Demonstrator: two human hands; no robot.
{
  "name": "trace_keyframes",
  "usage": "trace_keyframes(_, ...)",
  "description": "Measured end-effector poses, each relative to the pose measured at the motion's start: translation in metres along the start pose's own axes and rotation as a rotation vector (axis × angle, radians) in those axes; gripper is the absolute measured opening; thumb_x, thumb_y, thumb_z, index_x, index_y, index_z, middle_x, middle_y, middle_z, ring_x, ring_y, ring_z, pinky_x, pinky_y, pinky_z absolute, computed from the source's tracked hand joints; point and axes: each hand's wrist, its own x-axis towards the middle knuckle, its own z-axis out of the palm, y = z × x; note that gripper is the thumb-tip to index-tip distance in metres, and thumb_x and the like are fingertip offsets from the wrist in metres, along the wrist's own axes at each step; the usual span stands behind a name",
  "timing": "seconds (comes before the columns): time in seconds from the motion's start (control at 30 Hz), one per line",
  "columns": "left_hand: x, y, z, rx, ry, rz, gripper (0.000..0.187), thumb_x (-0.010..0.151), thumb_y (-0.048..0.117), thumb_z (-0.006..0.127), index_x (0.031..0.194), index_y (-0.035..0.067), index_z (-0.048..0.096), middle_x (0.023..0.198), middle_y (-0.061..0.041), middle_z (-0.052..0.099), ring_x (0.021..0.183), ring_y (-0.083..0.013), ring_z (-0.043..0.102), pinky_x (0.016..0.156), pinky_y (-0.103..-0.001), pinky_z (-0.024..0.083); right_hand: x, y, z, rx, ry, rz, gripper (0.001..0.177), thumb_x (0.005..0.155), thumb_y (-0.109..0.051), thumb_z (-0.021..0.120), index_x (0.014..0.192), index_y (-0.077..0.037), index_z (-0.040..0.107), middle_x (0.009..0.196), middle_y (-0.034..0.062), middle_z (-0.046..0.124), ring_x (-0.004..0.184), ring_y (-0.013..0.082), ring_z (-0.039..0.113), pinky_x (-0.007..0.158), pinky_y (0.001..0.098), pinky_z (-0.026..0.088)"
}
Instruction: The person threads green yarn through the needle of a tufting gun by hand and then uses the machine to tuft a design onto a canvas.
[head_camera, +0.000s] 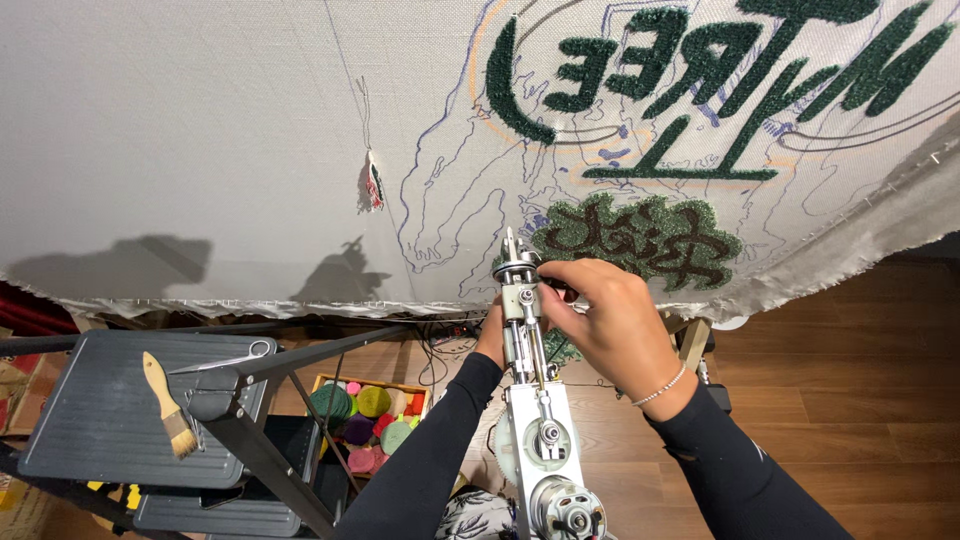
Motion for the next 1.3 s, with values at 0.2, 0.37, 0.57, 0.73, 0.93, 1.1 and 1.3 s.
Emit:
trace_keyframes(0.2,-0.012,0.025,0.009,0.36,-0.056,0.073,0.012,0.1,0.008,0.063,0.103,-0.002,0.067,0.092,-0.013,0.071,0.078,-0.016,0.067,0.069,-0.03,0.057,0.002,0.007,0.006,0.095,-0.016,0.134,0.015,0.087,-0.011,0.072,0.097,0.0,0.073,0.083,0.0122,0.073,0.071,0.0196,0.072,0.065,0.0309,0.056)
trace_keyframes(0.37,-0.017,0.054,0.029,-0.35,-0.157,-0.149,0.036,0.105,0.026,0.046,0.116,-0.003,0.066,0.11,-0.016,0.074,0.092,-0.0209,0.075,0.081,-0.03,0.061,0.022,0.051,0.007,0.746,-0.099,0.458,0.011,0.097,-0.013,0.068,0.099,-0.004,0.073,0.093,0.0068,0.075,0.074,0.0094,0.062,0.063,0.0234,0.05)
trace_keyframes(0.57,-0.017,0.045,0.022,-0.423,-0.131,-0.175,0.047,0.108,0.034,0.038,0.119,-0.005,0.061,0.112,-0.02,0.073,0.095,-0.0236,0.074,0.084,-0.032,0.061,0.029,0.086,0.012,1.377,-0.143,0.758,0.01,0.103,-0.019,0.059,0.1,-0.009,0.057,0.086,0.0046,0.067,0.065,0.0092,0.057,0.057,0.0221,0.047)
trace_keyframes(0.73,-0.025,0.059,0.027,-0.293,-0.132,-0.039,0.031,0.099,0.014,0.061,0.121,-0.009,0.06,0.119,-0.019,0.072,0.103,-0.0199,0.075,0.093,-0.032,0.059,0.02,0.102,0.024,1.17,-0.102,0.633,0.008,0.105,-0.016,0.06,0.106,-0.009,0.056,0.079,-0.0001,0.059,0.065,0.0091,0.054,0.059,0.0223,0.047)
trace_keyframes(0.93,-0.045,0.095,0.028,0.318,-0.034,0.085,0.033,0.092,0.014,0.078,0.117,-0.007,0.074,0.095,-0.013,0.075,0.082,-0.0149,0.072,0.07,-0.026,0.059,0.006,0.113,0.029,0.565,-0.382,0.294,0.03,0.094,-0.01,0.069,0.124,-0.009,0.074,0.084,-0.0014,0.055,0.074,0.0066,0.049,0.065,0.0218,0.044)
trace_keyframes(1.1,-0.045,0.098,0.022,0.195,-0.042,0.047,0.033,0.088,0.013,0.078,0.116,-0.002,0.071,0.097,-0.007,0.075,0.081,-0.0133,0.073,0.065,-0.025,0.059,0.015,0.116,0.033,0.432,-0.341,0.222,0.016,0.095,-0.016,0.071,0.104,-0.007,0.08,0.085,0.0001,0.063,0.077,0.0085,0.055,0.068,0.0276,0.046)
trace_keyframes(1.3,-0.019,0.054,-0.003,-0.428,-0.259,-0.075,0.037,0.111,0.034,0.047,0.1,0.001,0.058,0.091,-0.015,0.071,0.075,-0.0228,0.075,0.067,-0.031,0.062,0.052,0.089,0.025,0.429,-0.262,0.142,0.022,0.102,-0.018,0.066,0.111,-0.004,0.081,0.087,0.0026,0.057,0.077,0.0092,0.047,0.07,0.025,0.044)
